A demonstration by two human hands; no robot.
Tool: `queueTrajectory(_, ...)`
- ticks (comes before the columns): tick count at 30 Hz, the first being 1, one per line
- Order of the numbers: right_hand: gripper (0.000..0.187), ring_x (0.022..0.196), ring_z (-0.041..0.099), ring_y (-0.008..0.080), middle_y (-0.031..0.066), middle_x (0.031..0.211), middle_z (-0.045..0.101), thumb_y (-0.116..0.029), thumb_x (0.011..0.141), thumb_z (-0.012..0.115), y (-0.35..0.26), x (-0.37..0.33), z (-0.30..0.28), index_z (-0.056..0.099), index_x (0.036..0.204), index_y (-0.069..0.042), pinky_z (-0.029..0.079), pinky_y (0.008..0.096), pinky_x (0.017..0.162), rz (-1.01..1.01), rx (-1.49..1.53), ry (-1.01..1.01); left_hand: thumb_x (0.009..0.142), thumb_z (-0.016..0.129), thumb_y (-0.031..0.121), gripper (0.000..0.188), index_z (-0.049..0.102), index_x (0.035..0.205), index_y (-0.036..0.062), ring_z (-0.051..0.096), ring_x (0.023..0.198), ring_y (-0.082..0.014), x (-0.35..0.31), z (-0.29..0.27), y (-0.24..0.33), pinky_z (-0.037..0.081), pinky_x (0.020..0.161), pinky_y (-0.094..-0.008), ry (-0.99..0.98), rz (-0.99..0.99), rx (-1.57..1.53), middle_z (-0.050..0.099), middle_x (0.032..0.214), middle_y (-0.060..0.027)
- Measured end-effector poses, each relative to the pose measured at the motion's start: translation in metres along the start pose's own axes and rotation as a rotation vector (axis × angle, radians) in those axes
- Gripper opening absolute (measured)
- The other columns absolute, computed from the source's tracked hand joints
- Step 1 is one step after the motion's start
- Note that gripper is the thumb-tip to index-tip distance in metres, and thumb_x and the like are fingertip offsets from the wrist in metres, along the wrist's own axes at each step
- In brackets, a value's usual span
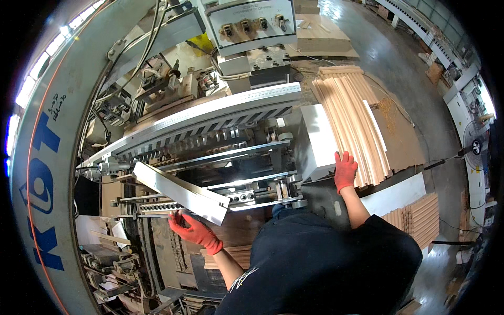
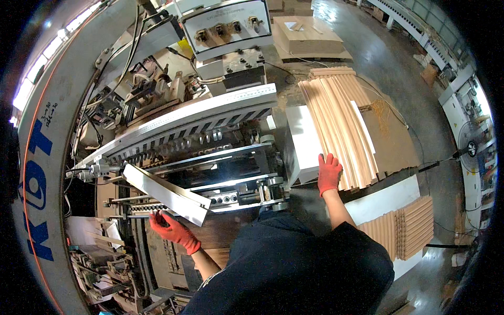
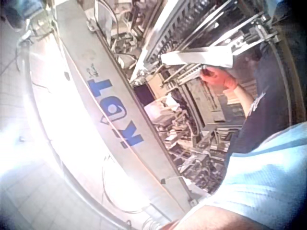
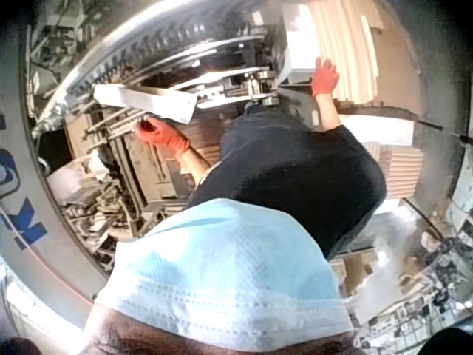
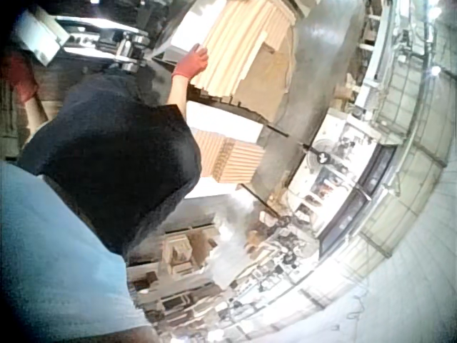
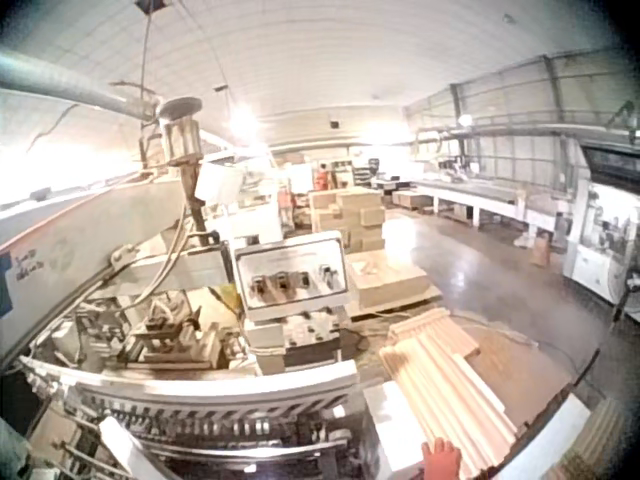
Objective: The person takes wood pieces from a stack and feeds them one at a time into a woodworking machine using gloved hands.
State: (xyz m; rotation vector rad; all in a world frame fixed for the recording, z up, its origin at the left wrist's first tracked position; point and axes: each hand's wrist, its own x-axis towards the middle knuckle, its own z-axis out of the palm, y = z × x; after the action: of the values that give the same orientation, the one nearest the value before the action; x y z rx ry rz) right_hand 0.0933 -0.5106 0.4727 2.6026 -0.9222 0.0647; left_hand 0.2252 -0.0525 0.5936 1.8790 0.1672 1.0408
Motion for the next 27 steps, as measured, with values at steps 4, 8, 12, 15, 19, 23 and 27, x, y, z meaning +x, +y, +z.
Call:
queueTrajectory(4,0.056,0.095,0.058,0.0333,0.0140,0.108,0.058,-0.016,0.080,0.063,-0.006,-0.005,0.005,0.051,0.134,-0.013,0.048,0.0434,0.081,0.186,0.389,0.060,0.096,0.055,0.000,0.040,0.047,0.135,-0.0059,0.061,0.102,-0.0212,-0.003,0.006,0.016,0.047,0.094,-0.0329,-0.104,-0.074,-0.073,0.060,0.122,-0.0149)
queueTrajectory(8,0.041,0.095,0.062,0.0416,0.0232,0.101,0.065,-0.017,0.080,0.059,-0.011,-0.007,0.000,0.059,0.117,0.002,0.048,0.0472,0.084,0.332,1.057,0.026,0.095,0.057,0.000,0.043,0.046,0.136,-0.0037,0.060,0.104,-0.0217,-0.001,0.006,0.018,0.047,0.095,-0.0335,-0.226,-0.084,-0.084,0.057,0.128,-0.0130)
queueTrajectory(12,0.032,0.086,0.065,0.0335,0.0208,0.089,0.067,-0.017,0.082,0.062,-0.022,-0.024,-0.008,0.062,0.106,0.004,0.050,0.0406,0.078,0.386,1.431,-0.116,0.094,0.059,0.001,0.048,0.044,0.139,-0.0036,0.058,0.111,-0.0221,0.002,0.005,0.006,0.046,0.097,-0.0339,-0.318,-0.148,-0.082,0.055,0.132,-0.0142)
queueTrajectory(15,0.037,0.084,0.064,0.0291,0.0204,0.089,0.064,-0.014,0.083,0.061,-0.032,-0.032,-0.033,0.058,0.116,0.004,0.050,0.0379,0.076,0.404,1.500,-0.022,0.091,0.064,0.006,0.058,0.040,0.142,-0.0036,0.053,0.121,-0.0283,0.004,0.010,0.001,0.042,0.103,-0.0387,-0.390,-0.183,0.011,0.050,0.139,-0.0178)
queueTrajectory(19,0.046,0.090,0.061,0.0402,0.0230,0.102,0.062,-0.017,0.087,0.064,-0.035,-0.035,-0.068,0.055,0.127,0.003,0.049,0.0439,0.079,0.259,1.131,0.422,0.080,0.077,0.034,0.084,0.036,0.146,0.0020,0.035,0.138,-0.0399,0.012,0.027,-0.009,0.031,0.113,-0.0465,-0.496,-0.252,0.458,0.038,0.149,-0.0265)
queueTrajectory(23,0.044,0.088,0.061,0.0396,0.0214,0.102,0.061,-0.015,0.088,0.067,-0.025,-0.030,-0.100,0.057,0.128,0.001,0.050,0.0454,0.072,0.186,0.752,0.581,0.072,0.081,0.045,0.097,0.031,0.148,0.0093,0.027,0.141,-0.0472,0.008,0.049,-0.025,0.029,0.113,-0.0508,-0.520,-0.293,0.726,0.027,0.151,-0.0325)
queueTrajectory(27,0.042,0.081,0.061,0.0324,0.0134,0.097,0.061,-0.006,0.084,0.071,-0.025,-0.015,-0.105,0.059,0.124,-0.006,0.047,0.0432,0.064,-0.050,0.669,0.887,0.070,0.082,0.042,0.095,0.033,0.146,0.0101,0.030,0.139,-0.0466,0.009,0.049,-0.049,0.032,0.112,-0.0508,-0.420,-0.285,0.688,0.032,0.147,-0.0342)
